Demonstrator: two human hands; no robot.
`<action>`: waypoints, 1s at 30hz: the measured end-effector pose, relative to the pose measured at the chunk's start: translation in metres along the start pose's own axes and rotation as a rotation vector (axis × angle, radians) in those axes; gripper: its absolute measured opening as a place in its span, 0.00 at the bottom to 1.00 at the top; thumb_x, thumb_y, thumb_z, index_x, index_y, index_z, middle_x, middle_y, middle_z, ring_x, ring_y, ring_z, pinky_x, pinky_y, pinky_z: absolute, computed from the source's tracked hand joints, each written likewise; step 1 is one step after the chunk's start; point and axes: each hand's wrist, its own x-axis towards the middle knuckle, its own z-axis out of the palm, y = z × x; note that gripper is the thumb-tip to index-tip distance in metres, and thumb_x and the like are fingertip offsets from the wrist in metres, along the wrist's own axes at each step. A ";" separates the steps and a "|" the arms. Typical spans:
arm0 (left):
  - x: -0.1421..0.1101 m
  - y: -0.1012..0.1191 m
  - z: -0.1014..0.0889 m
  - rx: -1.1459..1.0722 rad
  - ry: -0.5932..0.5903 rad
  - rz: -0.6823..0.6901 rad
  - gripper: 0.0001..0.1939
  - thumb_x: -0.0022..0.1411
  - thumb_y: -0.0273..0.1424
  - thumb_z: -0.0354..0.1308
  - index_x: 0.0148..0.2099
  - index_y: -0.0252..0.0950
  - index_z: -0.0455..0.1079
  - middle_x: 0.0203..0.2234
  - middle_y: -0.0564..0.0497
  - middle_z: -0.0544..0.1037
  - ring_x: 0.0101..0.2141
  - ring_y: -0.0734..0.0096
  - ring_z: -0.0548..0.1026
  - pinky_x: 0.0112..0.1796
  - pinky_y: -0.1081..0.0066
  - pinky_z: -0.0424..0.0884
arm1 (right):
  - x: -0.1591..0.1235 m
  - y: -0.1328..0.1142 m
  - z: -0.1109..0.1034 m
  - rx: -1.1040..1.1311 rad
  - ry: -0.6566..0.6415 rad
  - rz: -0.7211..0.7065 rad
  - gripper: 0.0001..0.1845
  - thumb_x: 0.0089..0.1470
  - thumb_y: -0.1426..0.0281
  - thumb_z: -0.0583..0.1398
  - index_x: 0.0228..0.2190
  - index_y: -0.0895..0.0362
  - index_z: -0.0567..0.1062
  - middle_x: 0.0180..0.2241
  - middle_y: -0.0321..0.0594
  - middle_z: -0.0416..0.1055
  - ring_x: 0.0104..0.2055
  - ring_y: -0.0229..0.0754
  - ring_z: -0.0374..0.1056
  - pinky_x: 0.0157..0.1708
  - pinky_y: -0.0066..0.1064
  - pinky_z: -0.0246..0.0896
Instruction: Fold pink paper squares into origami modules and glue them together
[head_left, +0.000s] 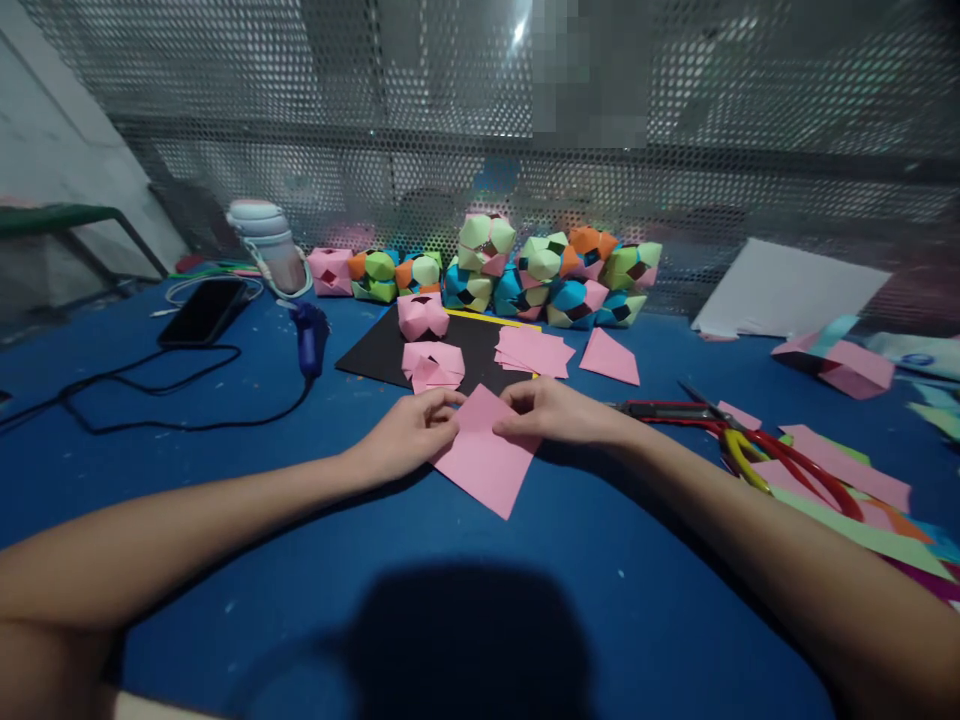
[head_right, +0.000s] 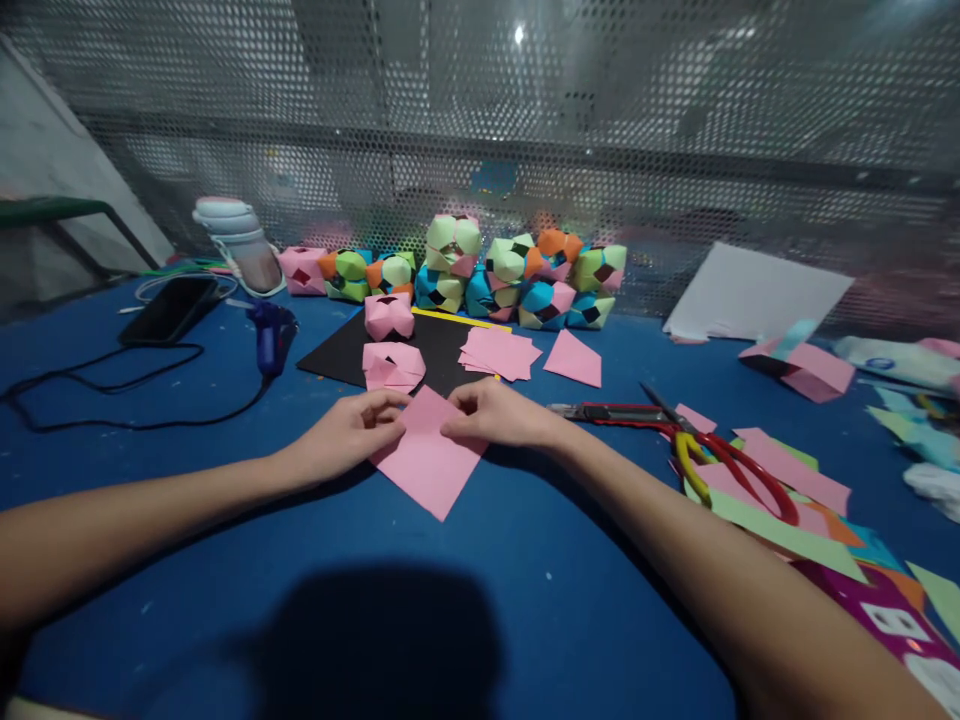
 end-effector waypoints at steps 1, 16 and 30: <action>0.001 0.001 -0.003 0.024 -0.018 0.020 0.17 0.51 0.27 0.52 0.45 0.34 0.69 0.29 0.51 0.74 0.26 0.74 0.69 0.26 0.75 0.62 | 0.000 0.001 0.003 0.033 0.015 -0.018 0.10 0.46 0.65 0.60 0.22 0.59 0.71 0.20 0.33 0.66 0.21 0.31 0.58 0.19 0.23 0.51; 0.018 0.002 -0.032 0.023 -0.366 -0.092 0.11 0.44 0.24 0.57 0.34 0.37 0.72 0.22 0.55 0.72 0.24 0.75 0.69 0.27 0.75 0.63 | -0.020 0.014 0.034 -0.217 0.276 -0.488 0.04 0.51 0.76 0.54 0.29 0.57 0.69 0.34 0.43 0.71 0.36 0.40 0.66 0.36 0.34 0.62; 0.023 0.016 -0.053 0.386 -0.590 -0.140 0.07 0.49 0.27 0.58 0.33 0.31 0.68 0.20 0.56 0.70 0.21 0.79 0.68 0.23 0.79 0.64 | -0.018 0.013 0.053 -0.457 0.379 -0.763 0.09 0.56 0.77 0.53 0.38 0.62 0.71 0.40 0.52 0.74 0.43 0.45 0.69 0.38 0.39 0.67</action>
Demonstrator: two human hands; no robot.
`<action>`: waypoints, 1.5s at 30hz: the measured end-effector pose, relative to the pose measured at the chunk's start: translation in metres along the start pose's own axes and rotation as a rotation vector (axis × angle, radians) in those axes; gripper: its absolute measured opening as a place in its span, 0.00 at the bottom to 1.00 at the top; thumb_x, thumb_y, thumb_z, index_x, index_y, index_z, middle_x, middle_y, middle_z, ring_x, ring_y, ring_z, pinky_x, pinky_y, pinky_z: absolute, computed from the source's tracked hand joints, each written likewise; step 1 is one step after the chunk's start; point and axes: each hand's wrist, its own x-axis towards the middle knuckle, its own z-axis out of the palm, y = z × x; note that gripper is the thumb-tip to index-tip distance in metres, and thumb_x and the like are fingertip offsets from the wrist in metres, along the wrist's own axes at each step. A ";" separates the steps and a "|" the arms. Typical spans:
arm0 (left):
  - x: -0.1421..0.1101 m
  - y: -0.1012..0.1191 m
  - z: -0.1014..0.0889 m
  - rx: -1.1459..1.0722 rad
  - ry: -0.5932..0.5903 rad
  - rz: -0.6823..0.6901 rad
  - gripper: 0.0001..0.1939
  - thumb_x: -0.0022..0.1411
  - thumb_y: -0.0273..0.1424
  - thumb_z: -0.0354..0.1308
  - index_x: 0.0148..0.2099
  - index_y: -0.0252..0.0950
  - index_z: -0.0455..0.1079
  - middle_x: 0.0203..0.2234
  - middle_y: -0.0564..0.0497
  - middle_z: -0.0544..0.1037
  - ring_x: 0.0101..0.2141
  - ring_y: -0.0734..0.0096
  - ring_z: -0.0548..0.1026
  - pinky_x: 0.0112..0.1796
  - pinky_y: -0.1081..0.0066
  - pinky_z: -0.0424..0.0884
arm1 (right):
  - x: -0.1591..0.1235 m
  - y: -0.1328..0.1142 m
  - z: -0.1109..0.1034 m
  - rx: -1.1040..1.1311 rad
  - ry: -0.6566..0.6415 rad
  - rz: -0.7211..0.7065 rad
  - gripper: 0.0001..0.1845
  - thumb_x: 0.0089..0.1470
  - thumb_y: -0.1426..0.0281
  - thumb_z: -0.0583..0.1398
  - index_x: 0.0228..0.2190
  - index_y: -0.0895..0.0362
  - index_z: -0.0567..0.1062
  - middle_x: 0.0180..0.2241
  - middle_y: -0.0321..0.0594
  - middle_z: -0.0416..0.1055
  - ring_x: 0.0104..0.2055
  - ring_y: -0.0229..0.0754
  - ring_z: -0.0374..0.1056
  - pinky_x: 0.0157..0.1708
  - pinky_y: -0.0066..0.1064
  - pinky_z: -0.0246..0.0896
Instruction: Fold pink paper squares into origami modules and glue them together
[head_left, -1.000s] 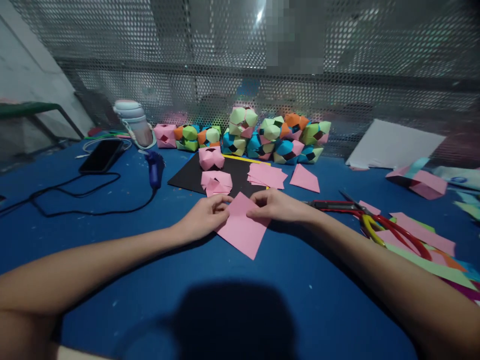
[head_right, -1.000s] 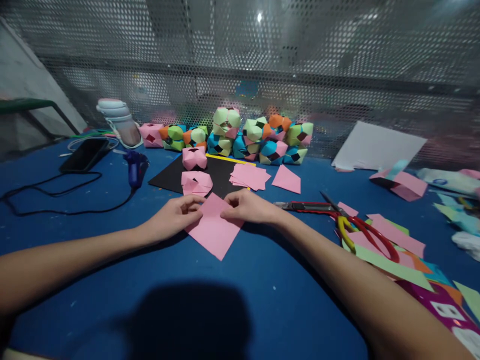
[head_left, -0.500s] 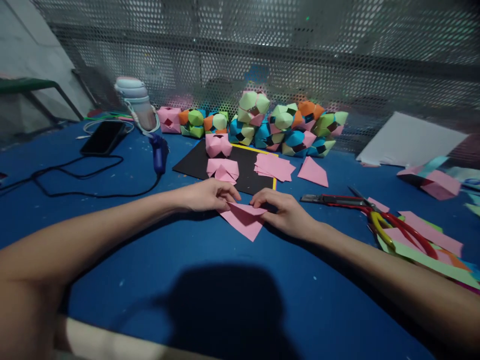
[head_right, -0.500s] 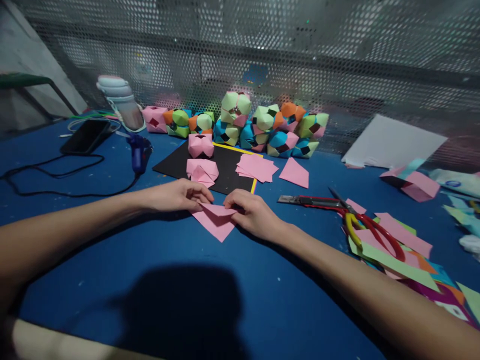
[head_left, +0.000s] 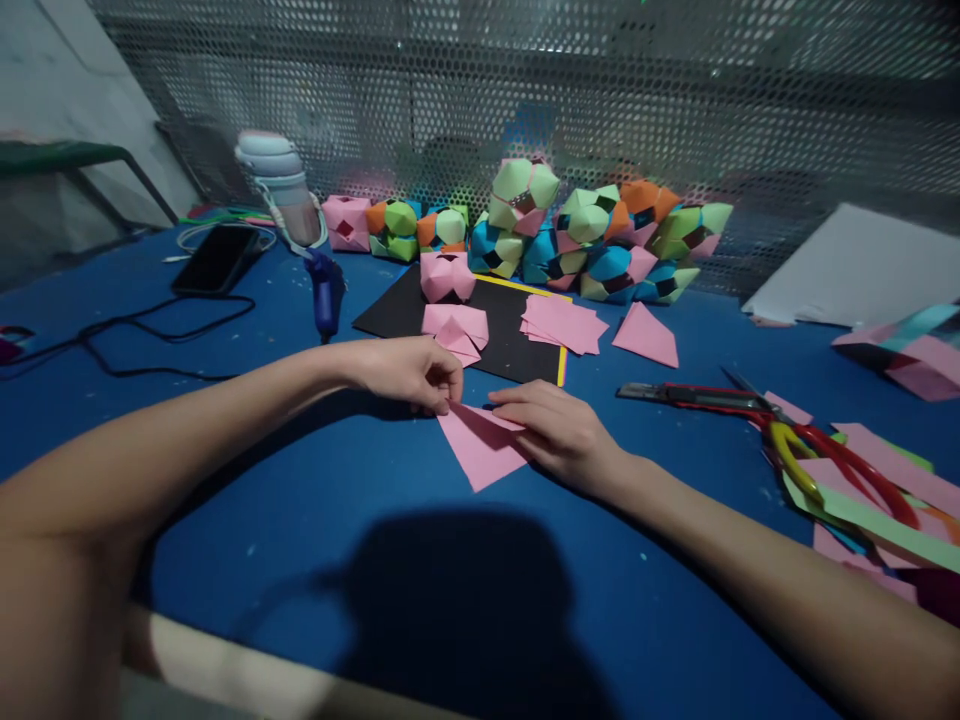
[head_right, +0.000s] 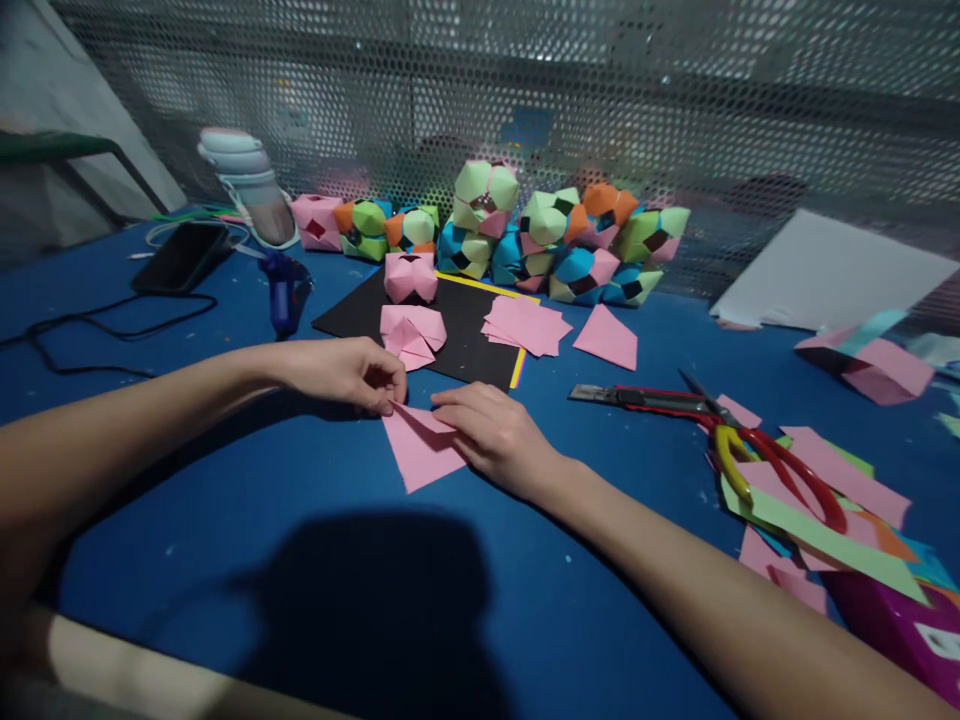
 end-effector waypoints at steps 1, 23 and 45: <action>-0.001 0.000 -0.002 0.023 -0.016 -0.014 0.06 0.49 0.27 0.57 0.33 0.31 0.67 0.20 0.56 0.70 0.21 0.79 0.68 0.23 0.80 0.64 | -0.001 0.000 0.000 -0.013 -0.021 -0.023 0.10 0.56 0.77 0.53 0.39 0.63 0.71 0.40 0.53 0.74 0.43 0.46 0.69 0.37 0.39 0.67; -0.008 -0.007 -0.016 0.060 -0.182 0.000 0.03 0.50 0.24 0.54 0.31 0.31 0.67 0.21 0.54 0.72 0.22 0.77 0.70 0.24 0.78 0.66 | 0.010 -0.012 -0.009 -0.094 -0.280 -0.179 0.15 0.60 0.77 0.47 0.42 0.66 0.70 0.43 0.57 0.72 0.43 0.47 0.68 0.38 0.40 0.69; -0.008 -0.005 -0.012 0.283 -0.111 0.050 0.07 0.46 0.20 0.53 0.30 0.31 0.69 0.20 0.56 0.71 0.22 0.80 0.66 0.23 0.80 0.59 | 0.003 -0.030 0.005 0.094 -0.111 -0.006 0.17 0.57 0.80 0.49 0.47 0.64 0.69 0.48 0.56 0.70 0.53 0.44 0.65 0.47 0.39 0.68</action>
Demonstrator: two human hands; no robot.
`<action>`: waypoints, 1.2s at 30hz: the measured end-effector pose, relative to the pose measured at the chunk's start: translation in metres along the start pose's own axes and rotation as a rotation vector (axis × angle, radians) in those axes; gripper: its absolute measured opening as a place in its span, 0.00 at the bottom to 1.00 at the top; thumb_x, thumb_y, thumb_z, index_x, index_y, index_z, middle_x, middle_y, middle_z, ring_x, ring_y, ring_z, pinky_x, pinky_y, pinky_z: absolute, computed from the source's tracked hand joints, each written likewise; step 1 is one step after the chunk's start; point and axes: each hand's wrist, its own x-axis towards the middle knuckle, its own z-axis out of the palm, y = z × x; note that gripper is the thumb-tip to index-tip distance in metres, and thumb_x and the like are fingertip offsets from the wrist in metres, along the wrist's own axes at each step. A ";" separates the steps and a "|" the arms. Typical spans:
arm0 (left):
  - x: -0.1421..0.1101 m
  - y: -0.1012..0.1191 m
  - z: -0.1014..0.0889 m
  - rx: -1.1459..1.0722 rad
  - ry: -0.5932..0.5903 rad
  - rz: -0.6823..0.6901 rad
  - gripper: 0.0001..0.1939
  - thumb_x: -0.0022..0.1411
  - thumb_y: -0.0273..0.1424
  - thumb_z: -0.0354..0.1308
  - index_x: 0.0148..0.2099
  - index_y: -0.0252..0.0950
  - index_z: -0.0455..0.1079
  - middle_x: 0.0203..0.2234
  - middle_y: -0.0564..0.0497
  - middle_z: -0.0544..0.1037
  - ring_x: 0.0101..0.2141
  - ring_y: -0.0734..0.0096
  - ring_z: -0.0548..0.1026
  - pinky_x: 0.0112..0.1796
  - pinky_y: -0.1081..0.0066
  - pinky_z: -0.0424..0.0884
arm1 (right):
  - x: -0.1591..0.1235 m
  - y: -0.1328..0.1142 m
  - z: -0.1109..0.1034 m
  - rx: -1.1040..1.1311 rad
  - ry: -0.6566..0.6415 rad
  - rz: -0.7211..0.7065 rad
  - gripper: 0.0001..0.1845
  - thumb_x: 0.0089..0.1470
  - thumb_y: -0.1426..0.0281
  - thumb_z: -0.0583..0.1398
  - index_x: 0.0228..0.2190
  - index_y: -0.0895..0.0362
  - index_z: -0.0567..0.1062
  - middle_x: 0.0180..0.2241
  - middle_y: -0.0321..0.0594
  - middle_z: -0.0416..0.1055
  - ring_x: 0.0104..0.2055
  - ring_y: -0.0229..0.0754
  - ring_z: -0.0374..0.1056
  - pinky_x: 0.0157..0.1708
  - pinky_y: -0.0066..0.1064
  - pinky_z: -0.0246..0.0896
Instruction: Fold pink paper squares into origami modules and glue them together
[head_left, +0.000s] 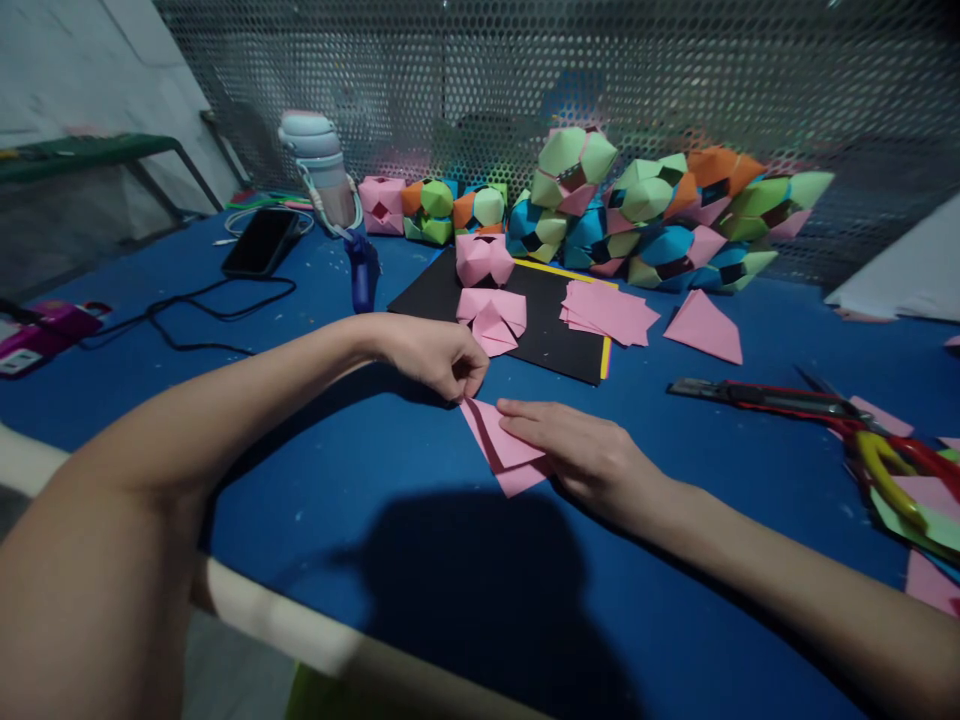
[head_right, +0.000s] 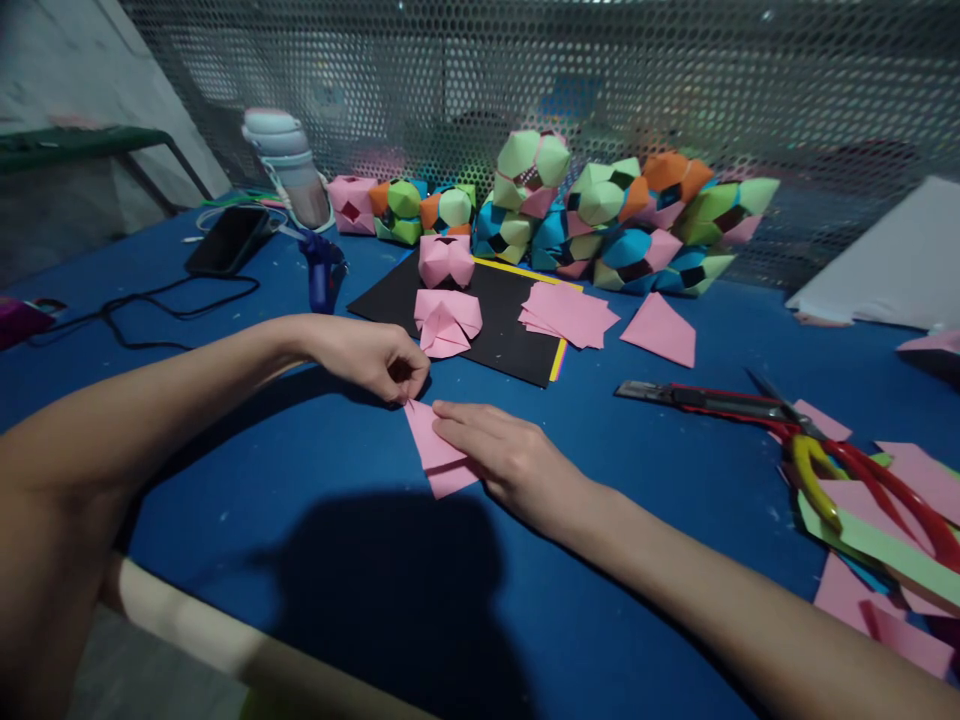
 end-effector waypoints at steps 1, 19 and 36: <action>0.000 -0.001 0.000 -0.002 -0.003 0.001 0.07 0.46 0.20 0.53 0.30 0.31 0.69 0.20 0.56 0.71 0.22 0.80 0.66 0.23 0.80 0.59 | 0.000 0.002 0.000 -0.003 -0.012 -0.019 0.16 0.58 0.80 0.49 0.46 0.64 0.70 0.47 0.56 0.71 0.53 0.45 0.65 0.46 0.40 0.69; 0.002 -0.007 -0.001 -0.023 -0.078 0.043 0.08 0.50 0.27 0.57 0.35 0.32 0.71 0.23 0.55 0.71 0.24 0.78 0.66 0.26 0.80 0.59 | -0.004 0.007 0.004 0.039 -0.019 -0.103 0.13 0.58 0.78 0.50 0.42 0.63 0.72 0.46 0.54 0.72 0.53 0.46 0.65 0.47 0.42 0.68; 0.004 0.000 0.001 0.022 -0.046 0.020 0.07 0.51 0.32 0.59 0.31 0.33 0.71 0.21 0.55 0.72 0.23 0.78 0.66 0.26 0.78 0.57 | -0.003 0.006 0.004 -0.002 -0.041 -0.149 0.14 0.60 0.76 0.49 0.41 0.63 0.72 0.45 0.52 0.72 0.53 0.46 0.64 0.47 0.43 0.66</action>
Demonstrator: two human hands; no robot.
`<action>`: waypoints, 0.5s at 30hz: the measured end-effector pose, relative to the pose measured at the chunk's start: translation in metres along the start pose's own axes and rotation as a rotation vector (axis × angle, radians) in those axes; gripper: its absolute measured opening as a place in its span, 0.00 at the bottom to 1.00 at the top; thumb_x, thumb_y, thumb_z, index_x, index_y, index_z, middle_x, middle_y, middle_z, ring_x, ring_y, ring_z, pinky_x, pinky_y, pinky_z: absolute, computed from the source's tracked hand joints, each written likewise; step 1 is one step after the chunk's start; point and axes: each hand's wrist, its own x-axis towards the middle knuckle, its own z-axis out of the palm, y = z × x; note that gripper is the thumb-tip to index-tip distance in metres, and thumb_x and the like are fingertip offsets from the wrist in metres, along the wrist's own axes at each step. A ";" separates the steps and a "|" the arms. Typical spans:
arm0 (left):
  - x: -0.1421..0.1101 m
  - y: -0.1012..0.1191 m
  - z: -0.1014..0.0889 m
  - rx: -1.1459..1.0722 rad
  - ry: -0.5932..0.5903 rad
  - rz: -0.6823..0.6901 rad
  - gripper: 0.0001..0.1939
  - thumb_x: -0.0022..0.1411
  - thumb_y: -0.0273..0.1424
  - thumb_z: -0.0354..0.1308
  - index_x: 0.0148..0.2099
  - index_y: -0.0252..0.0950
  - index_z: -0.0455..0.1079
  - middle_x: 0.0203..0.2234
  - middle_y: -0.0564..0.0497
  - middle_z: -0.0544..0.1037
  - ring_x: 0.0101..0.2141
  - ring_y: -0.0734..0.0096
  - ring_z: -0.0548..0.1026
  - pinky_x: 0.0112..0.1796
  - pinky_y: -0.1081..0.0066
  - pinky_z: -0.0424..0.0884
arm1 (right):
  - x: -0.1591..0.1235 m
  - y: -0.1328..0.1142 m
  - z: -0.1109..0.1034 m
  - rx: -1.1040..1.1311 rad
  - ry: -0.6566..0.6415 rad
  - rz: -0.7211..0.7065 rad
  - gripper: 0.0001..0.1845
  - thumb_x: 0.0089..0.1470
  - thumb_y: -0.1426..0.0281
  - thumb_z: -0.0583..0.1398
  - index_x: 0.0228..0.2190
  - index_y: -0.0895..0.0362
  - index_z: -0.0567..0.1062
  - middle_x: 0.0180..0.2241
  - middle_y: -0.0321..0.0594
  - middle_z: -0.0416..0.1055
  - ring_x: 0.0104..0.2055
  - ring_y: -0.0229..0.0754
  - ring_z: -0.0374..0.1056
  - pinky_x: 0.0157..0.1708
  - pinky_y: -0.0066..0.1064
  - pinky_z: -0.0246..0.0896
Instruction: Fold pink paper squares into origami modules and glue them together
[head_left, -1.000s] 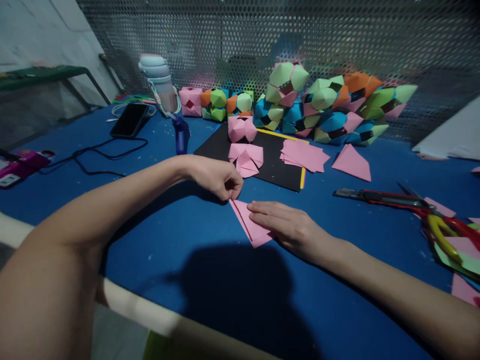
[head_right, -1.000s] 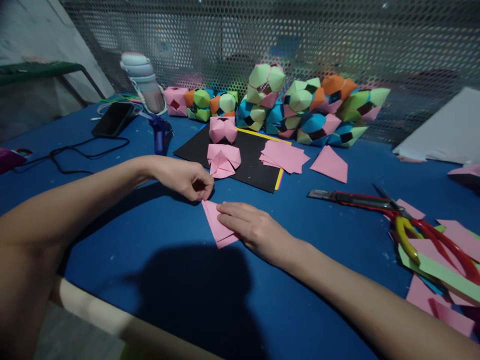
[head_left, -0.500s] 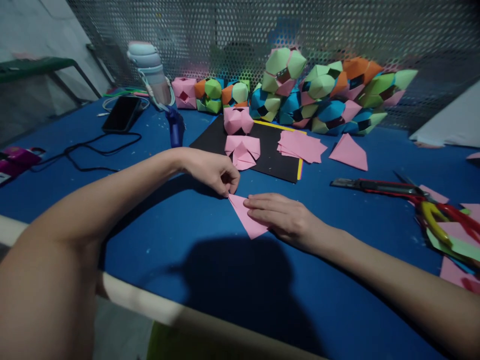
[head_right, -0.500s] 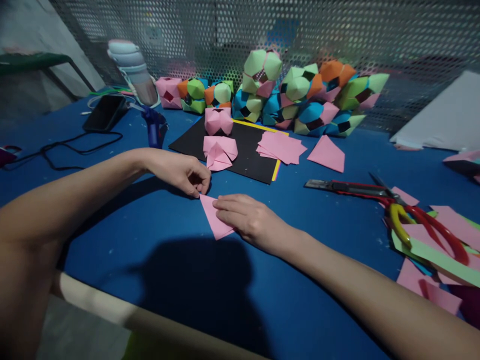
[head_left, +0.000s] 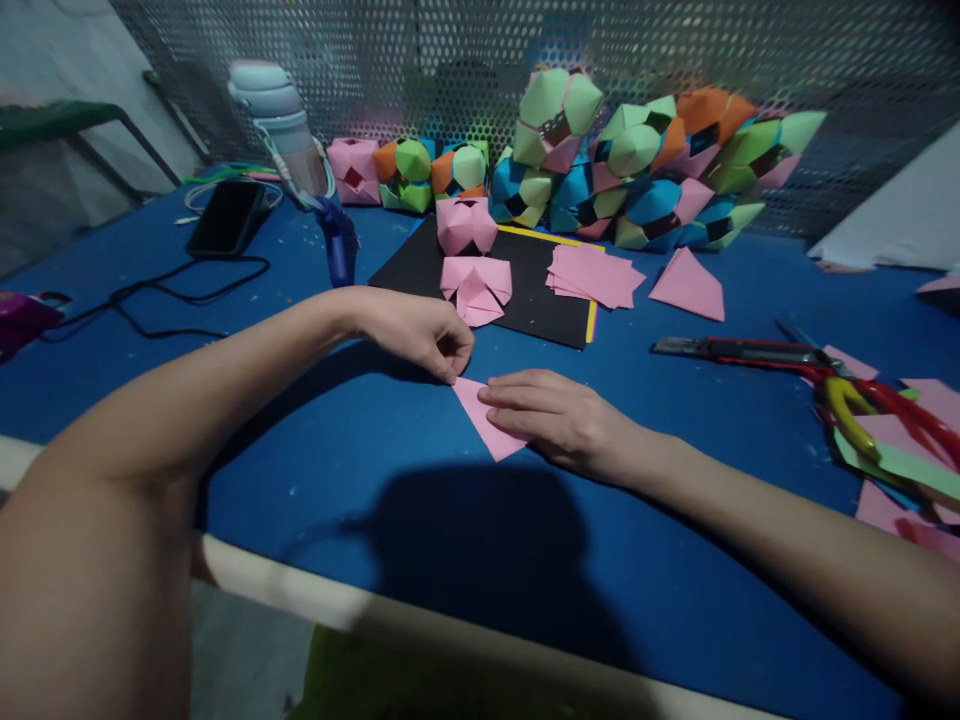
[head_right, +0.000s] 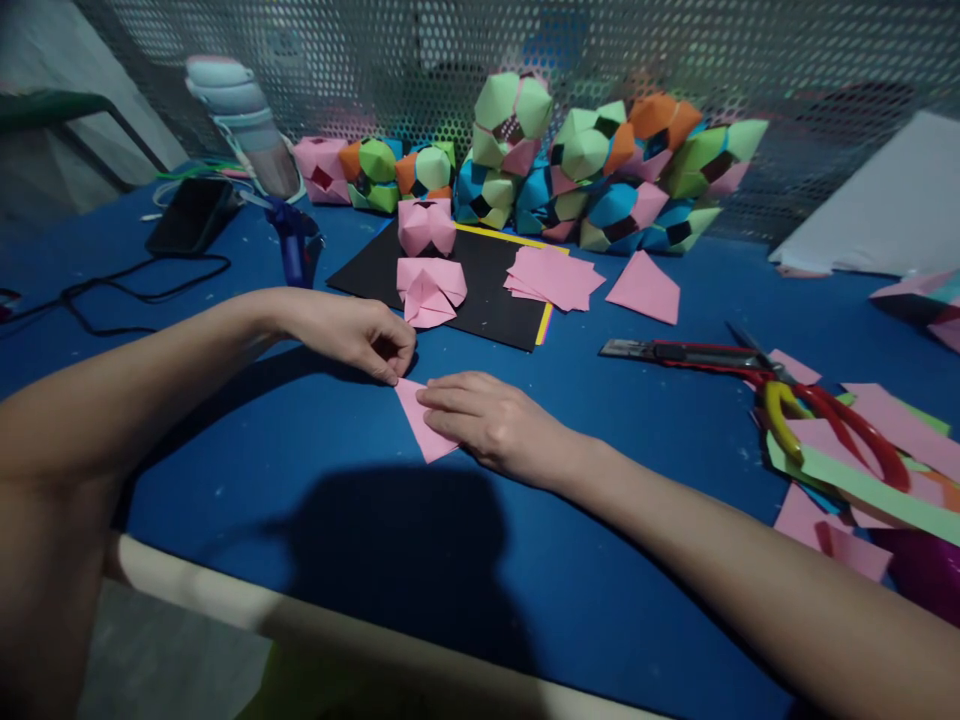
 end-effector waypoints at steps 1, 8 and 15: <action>0.000 0.000 0.000 -0.002 0.000 0.000 0.07 0.51 0.32 0.59 0.30 0.33 0.71 0.21 0.55 0.72 0.23 0.78 0.66 0.26 0.78 0.57 | 0.000 0.000 0.000 -0.001 -0.001 -0.006 0.13 0.59 0.76 0.49 0.41 0.63 0.72 0.45 0.53 0.72 0.53 0.46 0.64 0.47 0.43 0.66; 0.000 0.002 0.001 0.034 0.018 -0.001 0.06 0.50 0.30 0.59 0.30 0.32 0.71 0.21 0.55 0.71 0.23 0.78 0.65 0.26 0.78 0.56 | 0.001 -0.001 -0.001 -0.014 -0.030 0.006 0.13 0.60 0.76 0.49 0.39 0.61 0.73 0.46 0.51 0.73 0.53 0.45 0.64 0.48 0.42 0.66; 0.000 0.005 0.000 0.057 0.005 -0.020 0.04 0.51 0.29 0.57 0.30 0.32 0.70 0.21 0.54 0.70 0.23 0.77 0.65 0.26 0.78 0.57 | 0.002 0.000 0.000 -0.025 -0.026 -0.001 0.12 0.59 0.76 0.50 0.37 0.61 0.73 0.45 0.50 0.73 0.53 0.45 0.64 0.47 0.42 0.66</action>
